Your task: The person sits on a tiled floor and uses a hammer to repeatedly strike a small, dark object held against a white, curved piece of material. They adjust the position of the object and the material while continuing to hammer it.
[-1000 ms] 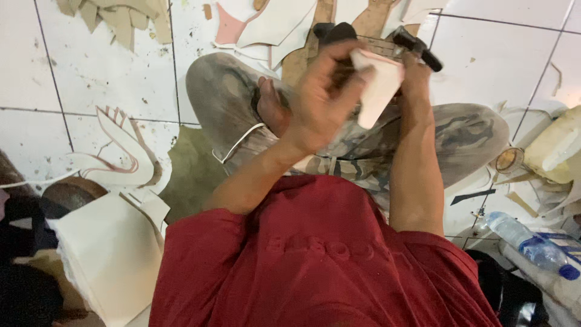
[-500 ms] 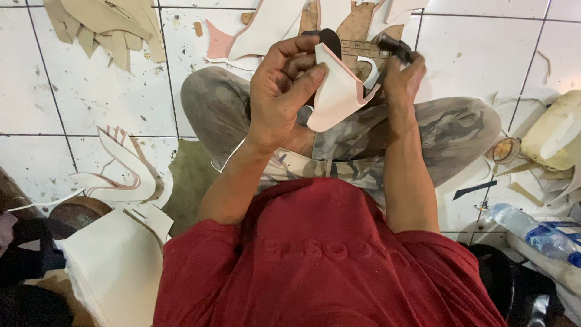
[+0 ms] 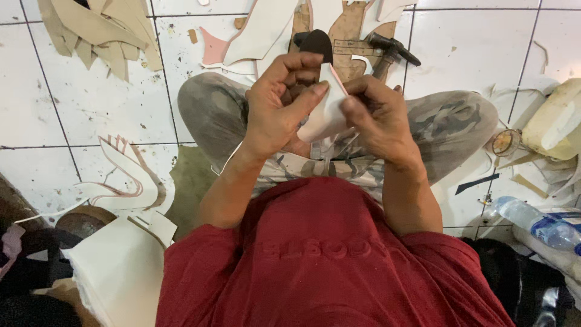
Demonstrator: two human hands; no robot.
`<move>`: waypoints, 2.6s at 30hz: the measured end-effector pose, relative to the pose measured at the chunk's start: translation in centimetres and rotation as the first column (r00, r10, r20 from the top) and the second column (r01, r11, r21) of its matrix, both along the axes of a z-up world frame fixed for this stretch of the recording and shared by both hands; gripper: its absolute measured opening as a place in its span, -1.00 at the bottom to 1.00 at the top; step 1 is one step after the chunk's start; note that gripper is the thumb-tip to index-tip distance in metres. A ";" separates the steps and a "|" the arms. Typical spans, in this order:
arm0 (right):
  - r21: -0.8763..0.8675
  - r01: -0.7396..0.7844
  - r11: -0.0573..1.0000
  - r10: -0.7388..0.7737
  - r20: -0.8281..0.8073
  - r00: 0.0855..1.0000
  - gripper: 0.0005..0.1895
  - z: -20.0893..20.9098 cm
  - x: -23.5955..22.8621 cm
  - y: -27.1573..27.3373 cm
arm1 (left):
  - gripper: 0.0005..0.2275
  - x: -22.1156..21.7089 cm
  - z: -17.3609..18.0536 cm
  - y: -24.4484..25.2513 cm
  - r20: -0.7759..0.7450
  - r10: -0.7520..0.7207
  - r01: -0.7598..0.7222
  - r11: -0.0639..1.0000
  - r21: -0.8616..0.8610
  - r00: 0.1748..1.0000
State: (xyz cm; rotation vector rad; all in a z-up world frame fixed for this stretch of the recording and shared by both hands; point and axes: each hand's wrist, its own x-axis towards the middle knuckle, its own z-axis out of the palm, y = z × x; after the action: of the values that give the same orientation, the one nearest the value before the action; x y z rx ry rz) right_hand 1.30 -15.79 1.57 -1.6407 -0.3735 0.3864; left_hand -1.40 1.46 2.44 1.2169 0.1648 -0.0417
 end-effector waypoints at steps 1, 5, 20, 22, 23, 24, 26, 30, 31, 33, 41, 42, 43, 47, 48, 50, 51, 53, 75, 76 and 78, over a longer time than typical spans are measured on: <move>-0.023 0.056 0.998 -0.057 -0.021 0.998 -0.76 -0.6 -0.3 0.1 | -0.76 -0.2 0.1 -0.1 -0.020 0.000 0.000 1.000 0.019 1.000; 0.144 0.166 0.975 -0.150 -0.118 0.982 -0.63 -0.7 -0.1 0.6 | -0.80 -0.4 0.0 0.3 0.145 -0.070 0.065 0.997 0.044 0.987; 0.095 0.095 0.991 -0.112 0.193 0.975 -0.75 -1.2 -1.3 0.0 | -0.89 -0.1 1.6 -2.1 0.359 0.104 -0.213 0.936 0.280 0.928; 0.087 0.214 0.973 -0.228 0.204 0.952 -0.78 -1.0 -0.9 -0.5 | -0.84 -0.5 2.3 -4.4 0.226 0.336 -0.329 0.942 -0.067 0.914; 0.086 0.220 0.972 -0.234 0.203 0.951 -0.78 -1.1 -0.9 -0.5 | -0.84 -0.4 1.4 -3.5 0.225 0.330 -0.324 0.944 -0.068 0.917; 0.128 0.247 0.961 -0.264 0.142 0.954 -0.77 -1.2 -0.9 -0.5 | -0.83 -0.3 0.4 -2.7 0.205 0.183 -0.185 0.983 -0.009 0.962; 0.169 0.275 0.946 -0.291 0.075 0.954 -0.76 -1.3 -1.0 -0.4 | -0.75 -0.3 -0.8 -1.9 0.168 0.032 -0.040 0.998 0.049 0.985; 0.208 0.331 0.921 -0.334 -0.020 0.942 -0.81 -1.8 -0.9 0.0 | -0.81 0.0 -1.8 -2.3 0.161 0.052 -0.051 0.999 -0.011 0.986; 0.229 0.353 0.907 -0.351 -0.051 0.935 -0.82 -1.9 -0.9 0.0 | -0.83 0.1 -2.0 -2.5 0.147 0.058 -0.054 0.998 -0.031 0.987; 0.228 0.342 0.912 -0.335 -0.069 0.940 -0.82 -2.2 -0.8 -0.1 | -0.84 0.1 -2.2 -2.3 0.116 0.035 -0.032 0.999 -0.028 0.993; 0.178 0.244 0.953 -0.236 -0.062 0.970 -0.77 0.0 -0.1 -0.4 | -0.89 0.3 -1.4 -2.2 0.079 -0.137 0.128 0.986 0.106 0.987; 0.136 0.219 0.966 -0.222 0.011 0.975 -0.78 -0.2 0.0 -0.7 | -0.90 0.2 -1.2 -2.4 0.114 -0.134 0.118 0.983 0.138 0.984; 0.090 0.198 0.976 -0.205 0.082 0.975 -0.77 -0.5 0.0 -1.0 | -0.90 0.2 -1.0 -2.7 0.147 -0.134 0.109 0.980 0.168 0.980; 0.070 0.194 0.979 -0.200 0.099 0.975 -0.78 -0.8 0.4 -1.9 | -0.87 0.0 -1.1 -3.6 0.216 -0.097 0.029 0.954 0.299 0.972; 0.052 0.192 0.980 -0.196 0.104 0.975 -0.77 -0.8 0.3 -2.0 | -0.87 0.0 -1.1 -3.7 0.227 -0.108 0.028 0.944 0.328 0.968; 0.031 0.193 0.981 -0.195 0.106 0.975 -0.77 -0.9 0.1 -2.3 | -0.87 0.0 -1.3 -4.0 0.235 -0.122 0.032 0.935 0.353 0.964; 0.049 0.186 0.981 -0.190 0.095 0.977 -0.77 -1.0 0.2 -2.4 | -0.87 0.0 -1.6 -4.2 0.255 -0.111 0.012 0.933 0.359 0.960; 0.068 0.181 0.981 -0.186 0.083 0.979 -0.78 -1.9 0.0 -2.8 | -0.86 0.3 -2.0 -4.4 0.276 -0.102 -0.006 0.931 0.365 0.956; 0.265 0.577 0.773 -0.591 -0.032 0.806 -0.80 -1.1 4.7 -8.7 | -0.81 0.7 -12.0 4.8 -0.021 0.275 -0.237 0.863 0.446 0.961; 0.280 0.568 0.774 -0.583 -0.036 0.812 -0.78 -0.8 5.3 -9.0 | -0.82 0.6 -13.3 5.7 -0.014 0.327 -0.284 0.841 0.461 0.945; 0.291 0.537 0.792 -0.580 0.086 0.810 -0.79 -1.1 7.2 -10.1 | -0.83 0.6 -14.3 6.3 -0.074 0.364 -0.290 0.836 0.465 0.929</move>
State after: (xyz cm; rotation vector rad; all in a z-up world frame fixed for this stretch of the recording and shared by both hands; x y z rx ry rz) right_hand 8.47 -25.90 0.45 -1.4498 -0.0401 -0.2516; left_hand -0.75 7.74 -11.87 1.6323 0.5493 0.2122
